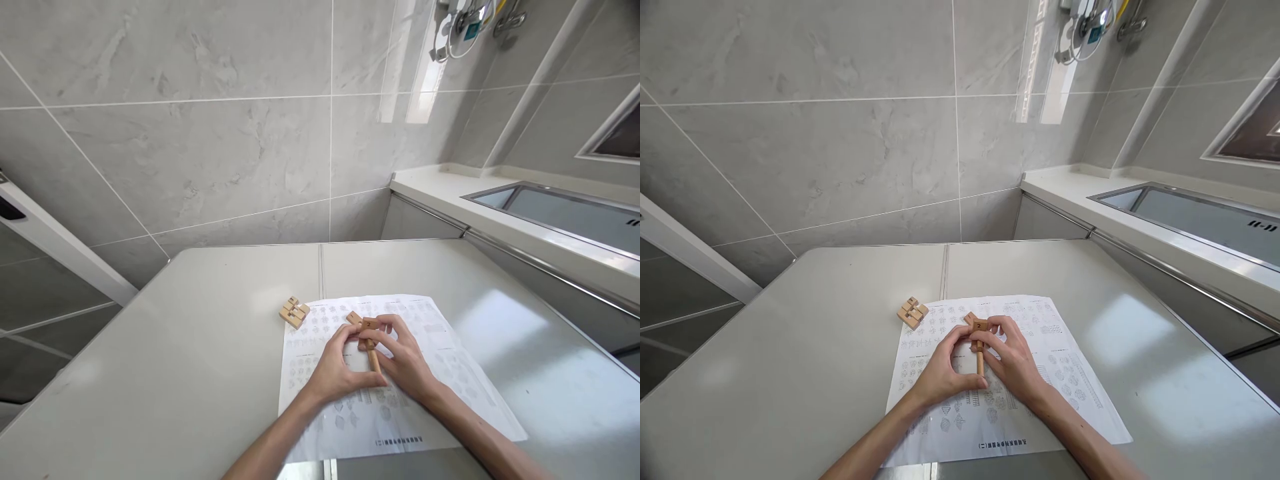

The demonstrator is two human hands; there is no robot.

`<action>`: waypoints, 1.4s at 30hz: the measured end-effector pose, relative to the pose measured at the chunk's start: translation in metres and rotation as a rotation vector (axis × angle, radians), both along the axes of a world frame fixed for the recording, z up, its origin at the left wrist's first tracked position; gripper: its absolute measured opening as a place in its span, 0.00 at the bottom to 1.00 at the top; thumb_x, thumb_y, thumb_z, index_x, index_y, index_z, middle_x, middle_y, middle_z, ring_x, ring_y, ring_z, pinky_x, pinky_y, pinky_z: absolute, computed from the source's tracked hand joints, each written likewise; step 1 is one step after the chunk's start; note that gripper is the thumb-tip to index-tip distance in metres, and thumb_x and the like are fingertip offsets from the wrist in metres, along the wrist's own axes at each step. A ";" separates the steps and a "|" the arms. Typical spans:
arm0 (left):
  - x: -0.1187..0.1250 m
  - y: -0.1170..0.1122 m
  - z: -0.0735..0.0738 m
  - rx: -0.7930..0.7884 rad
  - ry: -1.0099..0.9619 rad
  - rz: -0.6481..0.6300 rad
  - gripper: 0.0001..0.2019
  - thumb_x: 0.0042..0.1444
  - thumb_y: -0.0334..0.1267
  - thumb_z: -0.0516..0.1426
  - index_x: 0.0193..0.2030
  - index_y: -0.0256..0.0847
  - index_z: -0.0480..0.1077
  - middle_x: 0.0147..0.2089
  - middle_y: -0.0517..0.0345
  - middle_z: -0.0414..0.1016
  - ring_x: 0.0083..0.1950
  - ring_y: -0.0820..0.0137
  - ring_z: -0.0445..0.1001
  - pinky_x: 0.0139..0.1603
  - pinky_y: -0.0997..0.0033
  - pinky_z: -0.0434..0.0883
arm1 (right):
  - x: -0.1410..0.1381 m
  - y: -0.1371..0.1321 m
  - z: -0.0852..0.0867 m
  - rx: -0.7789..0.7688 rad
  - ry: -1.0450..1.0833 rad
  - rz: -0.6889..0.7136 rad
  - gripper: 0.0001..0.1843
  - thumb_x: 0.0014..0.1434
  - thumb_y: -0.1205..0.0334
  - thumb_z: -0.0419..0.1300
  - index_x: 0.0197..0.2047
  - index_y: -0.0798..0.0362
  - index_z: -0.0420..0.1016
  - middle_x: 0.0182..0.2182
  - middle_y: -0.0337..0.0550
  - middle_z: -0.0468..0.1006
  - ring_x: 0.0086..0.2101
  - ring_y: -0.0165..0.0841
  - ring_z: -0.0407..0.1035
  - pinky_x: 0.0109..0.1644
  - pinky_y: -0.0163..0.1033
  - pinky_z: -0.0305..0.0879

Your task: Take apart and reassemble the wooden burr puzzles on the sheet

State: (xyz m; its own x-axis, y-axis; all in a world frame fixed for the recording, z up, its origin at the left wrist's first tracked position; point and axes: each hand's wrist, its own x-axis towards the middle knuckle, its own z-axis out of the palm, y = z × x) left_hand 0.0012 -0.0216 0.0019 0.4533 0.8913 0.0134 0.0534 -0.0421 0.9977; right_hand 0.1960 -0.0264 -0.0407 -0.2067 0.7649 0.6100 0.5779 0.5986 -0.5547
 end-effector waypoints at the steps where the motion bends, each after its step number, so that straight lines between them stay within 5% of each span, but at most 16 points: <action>1: 0.000 0.000 0.000 0.003 -0.011 -0.004 0.36 0.45 0.44 0.77 0.61 0.44 0.73 0.65 0.45 0.75 0.68 0.47 0.71 0.68 0.49 0.68 | 0.000 0.000 0.000 -0.004 0.010 0.021 0.17 0.68 0.72 0.60 0.51 0.40 0.82 0.48 0.46 0.69 0.43 0.41 0.70 0.45 0.50 0.76; 5: -0.002 0.001 -0.003 0.023 -0.058 -0.017 0.26 0.64 0.51 0.65 0.65 0.43 0.71 0.67 0.43 0.73 0.68 0.49 0.72 0.70 0.49 0.68 | -0.001 0.001 0.002 -0.034 0.077 0.050 0.17 0.70 0.70 0.59 0.54 0.40 0.80 0.43 0.45 0.72 0.41 0.40 0.72 0.41 0.47 0.77; 12: 0.002 0.003 -0.004 -0.061 -0.104 0.005 0.24 0.70 0.57 0.58 0.63 0.44 0.74 0.61 0.46 0.78 0.61 0.55 0.77 0.64 0.53 0.73 | 0.002 0.003 0.005 -0.283 0.240 0.126 0.12 0.71 0.57 0.62 0.57 0.43 0.78 0.46 0.47 0.81 0.44 0.43 0.78 0.45 0.48 0.78; 19: 0.003 0.007 -0.003 -0.078 -0.054 0.054 0.23 0.69 0.59 0.57 0.56 0.43 0.78 0.54 0.50 0.81 0.58 0.55 0.77 0.61 0.57 0.72 | 0.005 0.000 0.020 -0.620 0.475 0.257 0.13 0.68 0.52 0.67 0.52 0.48 0.79 0.42 0.45 0.82 0.40 0.40 0.76 0.44 0.44 0.74; 26: 0.001 0.010 -0.006 -0.183 -0.200 -0.032 0.22 0.65 0.60 0.62 0.47 0.41 0.77 0.32 0.58 0.76 0.37 0.65 0.76 0.47 0.63 0.73 | 0.012 0.003 0.010 -0.941 0.849 0.504 0.20 0.68 0.46 0.66 0.54 0.50 0.75 0.24 0.35 0.72 0.28 0.36 0.69 0.35 0.41 0.64; 34: 0.001 0.008 -0.007 -0.283 -0.323 -0.119 0.24 0.61 0.59 0.66 0.50 0.42 0.73 0.38 0.55 0.78 0.33 0.67 0.76 0.35 0.67 0.72 | 0.014 0.006 0.001 -1.045 0.958 0.533 0.24 0.66 0.42 0.68 0.55 0.50 0.74 0.23 0.34 0.70 0.25 0.35 0.66 0.31 0.39 0.62; 42: 0.001 0.007 -0.010 -0.310 -0.329 -0.115 0.26 0.62 0.58 0.66 0.56 0.42 0.70 0.31 0.65 0.74 0.18 0.79 0.65 0.22 0.74 0.58 | 0.015 0.006 0.002 -1.101 1.043 0.603 0.20 0.67 0.48 0.69 0.55 0.50 0.75 0.25 0.35 0.72 0.24 0.31 0.63 0.30 0.36 0.58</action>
